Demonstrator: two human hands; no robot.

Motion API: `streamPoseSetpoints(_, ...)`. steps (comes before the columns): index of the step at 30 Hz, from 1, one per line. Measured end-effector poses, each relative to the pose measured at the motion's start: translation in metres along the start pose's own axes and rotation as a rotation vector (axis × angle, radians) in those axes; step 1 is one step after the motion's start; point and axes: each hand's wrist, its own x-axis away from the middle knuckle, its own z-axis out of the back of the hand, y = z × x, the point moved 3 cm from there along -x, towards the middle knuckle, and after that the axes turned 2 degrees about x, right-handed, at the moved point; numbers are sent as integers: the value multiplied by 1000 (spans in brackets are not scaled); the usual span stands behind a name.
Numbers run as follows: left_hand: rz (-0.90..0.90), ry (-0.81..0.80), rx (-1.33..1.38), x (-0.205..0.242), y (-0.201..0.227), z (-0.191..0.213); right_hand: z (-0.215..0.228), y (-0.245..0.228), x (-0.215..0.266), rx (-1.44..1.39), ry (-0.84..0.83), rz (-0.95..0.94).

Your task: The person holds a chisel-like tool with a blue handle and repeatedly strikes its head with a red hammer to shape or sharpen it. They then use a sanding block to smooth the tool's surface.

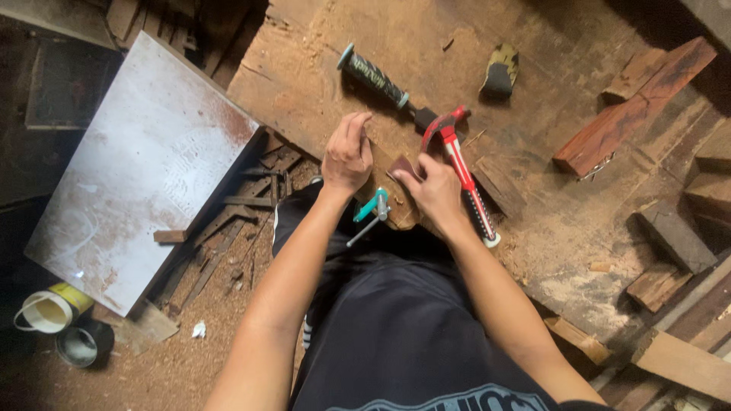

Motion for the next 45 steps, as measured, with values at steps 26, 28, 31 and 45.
streamPoseSetpoints(26, -20, -26, -25, -1, -4, -9, 12, 8, 15, -51, 27, -4)
streamPoseSetpoints(28, -25, -3, -18, -2, -2, -4, 14, 14, 18, -69, -71, -126)
streamPoseSetpoints(31, -30, 8, -2, -9, 2, 2, 30, 22, 31, -106, -147, -215)
streamPoseSetpoints(45, 77, 11, 96, -1, -7, -2, 8, 0, 1, -149, -114, -235)
